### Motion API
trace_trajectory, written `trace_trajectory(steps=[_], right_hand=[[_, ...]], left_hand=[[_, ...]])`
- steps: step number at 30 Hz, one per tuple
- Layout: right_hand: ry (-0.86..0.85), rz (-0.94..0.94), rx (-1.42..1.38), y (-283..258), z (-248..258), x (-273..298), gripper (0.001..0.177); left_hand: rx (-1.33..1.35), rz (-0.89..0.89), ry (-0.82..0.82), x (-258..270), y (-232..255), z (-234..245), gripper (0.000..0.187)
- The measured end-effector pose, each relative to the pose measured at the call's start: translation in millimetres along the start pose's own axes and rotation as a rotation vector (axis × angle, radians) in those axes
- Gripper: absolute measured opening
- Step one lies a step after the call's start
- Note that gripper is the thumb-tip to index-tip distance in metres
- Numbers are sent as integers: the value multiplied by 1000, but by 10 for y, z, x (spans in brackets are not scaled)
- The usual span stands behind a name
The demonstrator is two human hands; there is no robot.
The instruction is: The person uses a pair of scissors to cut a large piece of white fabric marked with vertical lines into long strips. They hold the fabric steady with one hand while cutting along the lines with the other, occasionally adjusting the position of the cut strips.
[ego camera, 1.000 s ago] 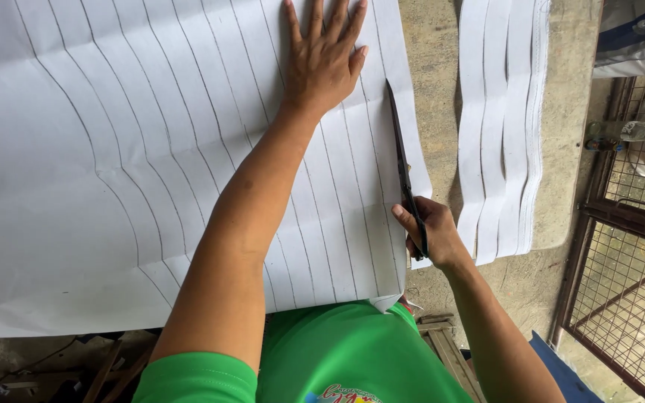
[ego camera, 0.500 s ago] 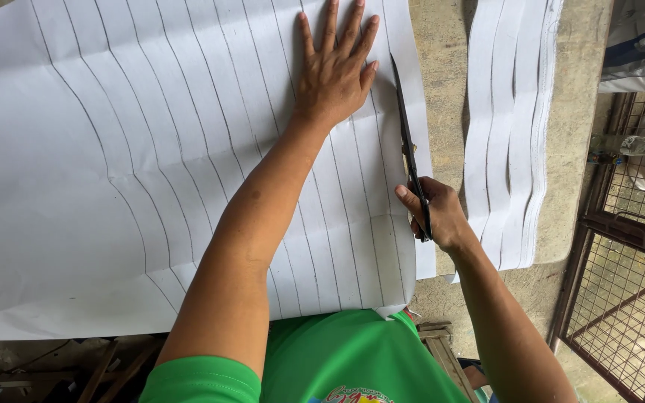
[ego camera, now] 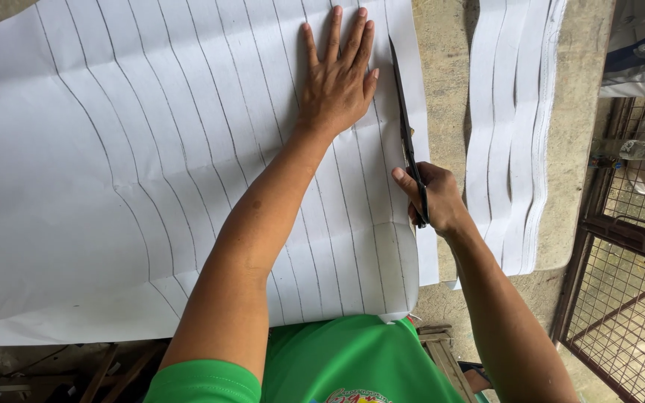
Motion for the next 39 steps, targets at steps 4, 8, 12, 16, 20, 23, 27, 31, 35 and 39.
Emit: trace_trajectory(steps=[4, 8, 12, 16, 20, 23, 27, 31, 35, 39], right_hand=[[8, 4, -60, 3, -77, 7, 51], [8, 2, -41, -29, -82, 30, 52], [20, -14, -45, -17, -73, 7, 53], [-5, -27, -53, -36, -60, -15, 51], [9, -17, -58, -166, -19, -59, 55], [25, 2, -37, -386, 9, -193, 60], [40, -10, 10, -449, -18, -264, 64], [40, 28, -55, -339, -59, -355, 62], [56, 0, -53, -468, -22, -411, 61], [44, 4, -41, -725, -14, -499, 63]], left_hand=[[1, 11, -63, 5, -4, 29, 66], [-6, -13, 61, -40, -58, -6, 61], [11, 59, 83, -385, -300, -11, 53], [-3, -11, 91, -357, -393, -69, 58], [11, -7, 77, -319, -343, -52, 59], [34, -9, 75, -365, -378, -13, 58], [25, 2, 85, -351, -371, -25, 59], [34, 3, 73, -350, -376, -16, 59], [3, 9, 48, -355, -365, 4, 60], [-15, 7, 54, -360, -367, -3, 61]])
Point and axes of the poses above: each hand's wrist, its own x-axis away from the middle knuckle, its own z-axis out of the back of the hand, y = z × x, the point moved 3 cm from there along -x, towards the middle knuckle, and after that the axes turned 3 degrees about -z, right-handed, at the moved point
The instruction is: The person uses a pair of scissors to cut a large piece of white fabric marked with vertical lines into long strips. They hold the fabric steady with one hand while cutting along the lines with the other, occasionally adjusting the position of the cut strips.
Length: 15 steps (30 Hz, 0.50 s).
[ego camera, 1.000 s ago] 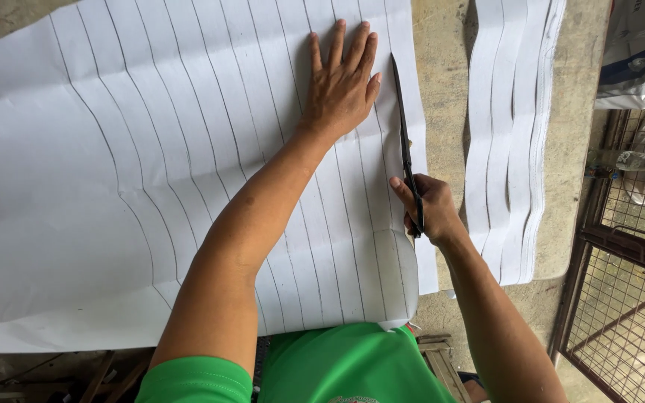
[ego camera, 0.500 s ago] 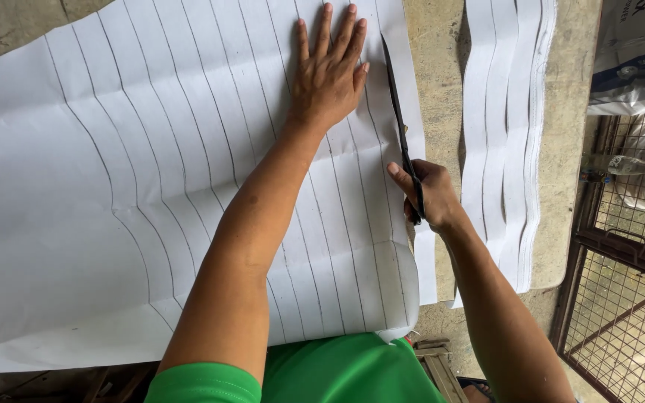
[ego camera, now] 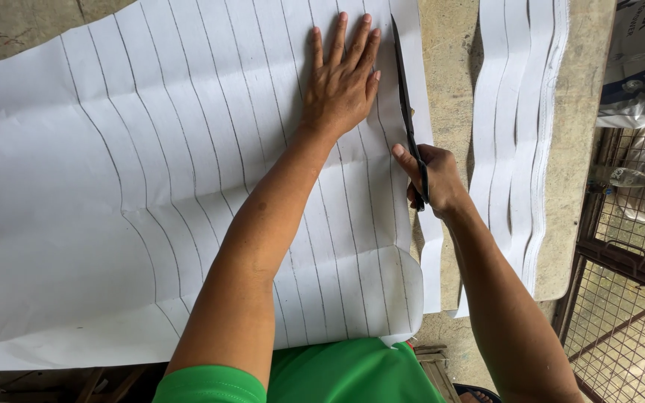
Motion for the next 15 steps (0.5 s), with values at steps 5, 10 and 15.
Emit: trace_trajectory(steps=[5, 10, 15], right_hand=[[-6, 17, -17, 82, -49, -33, 61], [8, 24, -38, -56, -27, -110, 62], [7, 32, 9, -272, -13, -215, 64]], left_hand=[[26, 16, -46, 27, 10, 49, 60], [8, 3, -47, 0, 16, 92, 60], [31, 12, -78, 5, 4, 62, 58]])
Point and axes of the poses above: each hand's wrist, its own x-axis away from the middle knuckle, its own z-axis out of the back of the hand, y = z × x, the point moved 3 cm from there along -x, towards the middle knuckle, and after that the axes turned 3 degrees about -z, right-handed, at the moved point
